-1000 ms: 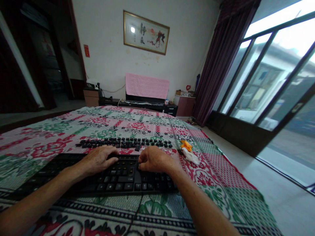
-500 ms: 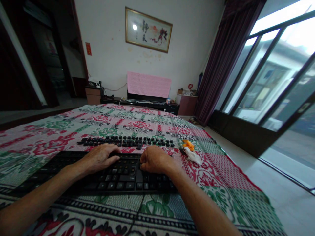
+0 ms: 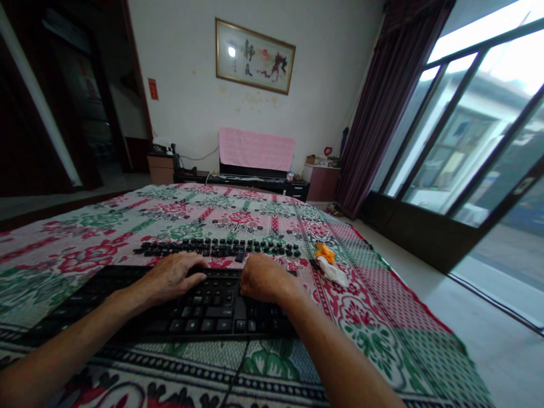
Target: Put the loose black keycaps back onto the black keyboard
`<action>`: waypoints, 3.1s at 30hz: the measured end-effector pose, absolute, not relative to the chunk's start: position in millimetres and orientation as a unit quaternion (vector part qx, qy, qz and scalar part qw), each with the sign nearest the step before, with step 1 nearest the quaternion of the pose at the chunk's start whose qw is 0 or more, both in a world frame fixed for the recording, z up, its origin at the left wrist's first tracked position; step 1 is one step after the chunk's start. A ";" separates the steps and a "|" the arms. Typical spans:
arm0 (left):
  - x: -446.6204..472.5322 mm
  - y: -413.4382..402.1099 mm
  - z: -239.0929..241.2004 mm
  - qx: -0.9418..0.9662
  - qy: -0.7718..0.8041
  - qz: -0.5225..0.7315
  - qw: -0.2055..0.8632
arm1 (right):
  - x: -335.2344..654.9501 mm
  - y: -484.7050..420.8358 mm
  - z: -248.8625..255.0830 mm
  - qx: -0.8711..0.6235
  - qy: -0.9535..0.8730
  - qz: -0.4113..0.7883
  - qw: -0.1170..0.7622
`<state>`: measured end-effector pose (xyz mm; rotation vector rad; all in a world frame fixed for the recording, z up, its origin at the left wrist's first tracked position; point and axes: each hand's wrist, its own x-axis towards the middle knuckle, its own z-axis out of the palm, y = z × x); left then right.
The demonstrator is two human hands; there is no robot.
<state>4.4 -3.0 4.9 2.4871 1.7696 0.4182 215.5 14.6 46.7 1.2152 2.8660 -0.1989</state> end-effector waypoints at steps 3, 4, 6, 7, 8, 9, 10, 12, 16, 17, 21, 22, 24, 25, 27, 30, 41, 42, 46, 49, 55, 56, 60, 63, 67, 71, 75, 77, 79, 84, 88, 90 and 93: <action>3.1 -3.1 2.4 0.800 0.580 0.149 0.024 | 221.5 12.8 45.4 0.384 0.921 -0.073 0.000; 3.0 -3.1 1.9 0.798 0.583 0.153 0.023 | 223.9 13.2 45.7 0.385 0.919 -0.081 0.000; 3.3 -3.5 1.9 0.795 0.588 0.149 0.025 | 228.7 16.4 47.8 0.388 0.916 -0.101 -0.002; 3.8 -3.8 2.5 0.795 0.589 0.145 0.027 | 230.4 19.4 49.1 0.392 0.914 -0.107 -0.006; 4.4 -4.2 3.4 0.795 0.590 0.140 0.028 | 231.3 23.3 50.3 0.401 0.910 -0.108 -0.014; 5.2 -4.5 4.5 0.796 0.590 0.137 0.029 | 231.1 28.1 50.8 0.412 0.905 -0.105 -0.026; 5.9 -4.9 5.8 0.795 0.591 0.135 0.029 | 229.6 33.7 50.3 0.425 0.899 -0.094 -0.041; 6.9 -5.4 8.0 0.793 0.595 0.130 0.033 | 222.9 46.7 45.7 0.453 0.886 -0.060 -0.083; 7.3 -6.0 9.9 0.788 0.603 0.120 0.039 | 203.7 70.8 26.4 0.485 0.872 0.020 -0.066; 7.2 -6.1 9.9 0.788 0.602 0.121 0.040 | 200.1 75.0 21.6 0.491 0.869 0.025 -0.061; 7.2 -6.7 9.7 0.791 0.596 0.131 0.036 | 193.9 84.5 10.6 0.499 0.865 0.031 -0.048; 7.2 -6.9 9.7 0.792 0.595 0.132 0.035 | 193.8 85.5 9.7 0.500 0.864 0.032 -0.045; 7.2 -7.0 9.8 0.793 0.594 0.134 0.032 | 193.9 87.1 8.9 0.500 0.864 0.032 -0.039; 7.1 -7.0 9.8 0.793 0.593 0.134 0.031 | 193.9 87.8 8.7 0.500 0.865 0.031 -0.037; 6.7 -6.9 9.4 0.796 0.590 0.135 0.027 | 193.6 89.2 8.3 0.501 0.864 0.030 -0.036; 6.0 -6.5 8.3 0.800 0.585 0.135 0.020 | 192.4 91.2 6.4 0.505 0.862 0.030 -0.037; 6.2 -5.9 7.6 0.795 0.591 0.133 0.022 | 198.5 87.5 10.4 0.513 0.854 -0.024 -0.084; 6.3 -6.1 8.1 0.795 0.592 0.132 0.025 | 202.4 86.5 14.7 0.505 0.854 -0.078 -0.101; 6.5 -6.9 9.2 0.793 0.595 0.128 0.031 | 221.0 79.8 31.7 0.415 0.778 -0.435 -0.183; 6.1 -6.6 8.5 0.796 0.590 0.133 0.028 | 231.3 72.2 37.6 0.379 0.679 -0.602 -0.181; 4.7 -4.0 5.6 0.799 0.586 0.135 0.025 | 239.3 56.2 40.4 0.328 0.637 -0.682 -0.148; 4.5 -3.7 5.2 0.799 0.585 0.134 0.023 | 239.9 54.1 40.8 0.319 0.640 -0.685 -0.142; 4.1 -3.8 4.9 0.799 0.586 0.132 0.020 | 241.2 49.5 39.8 0.283 0.649 -0.695 -0.125; 4.3 -4.6 6.1 0.798 0.588 0.131 0.021 | 241.8 48.0 38.9 0.272 0.665 -0.685 -0.118; 4.7 -5.3 7.6 0.795 0.592 0.128 0.025 | 240.9 42.0 46.9 0.293 0.736 -0.602 -0.103; 4.7 -5.2 6.2 0.795 0.591 0.134 0.012 | 234.4 29.9 58.5 0.269 0.840 -0.470 -0.043; 4.6 -5.3 5.6 0.797 0.590 0.131 0.007 | 223.9 19.9 58.0 0.284 0.916 -0.281 -0.028; 4.6 -5.6 6.1 0.797 0.590 0.129 0.008 | 219.7 17.2 54.9 0.293 0.930 -0.221 -0.025; 4.7 -5.8 6.5 0.797 0.590 0.127 0.009 | 217.2 15.8 52.0 0.291 0.938 -0.189 -0.012; 4.5 -5.5 5.7 0.799 0.588 0.130 0.004 | 215.9 14.9 47.6 0.316 0.936 -0.152 0.007; 4.3 -5.1 5.6 0.797 0.590 0.130 0.006 | 213.6 12.4 47.6 0.349 0.926 -0.141 0.001; 4.6 -5.2 6.5 0.797 0.591 0.127 0.009 | 211.5 11.2 48.0 0.354 0.926 -0.133 0.009; 5.4 -5.4 8.3 0.797 0.591 0.125 0.015 | 209.2 10.8 47.0 0.351 0.928 -0.121 0.023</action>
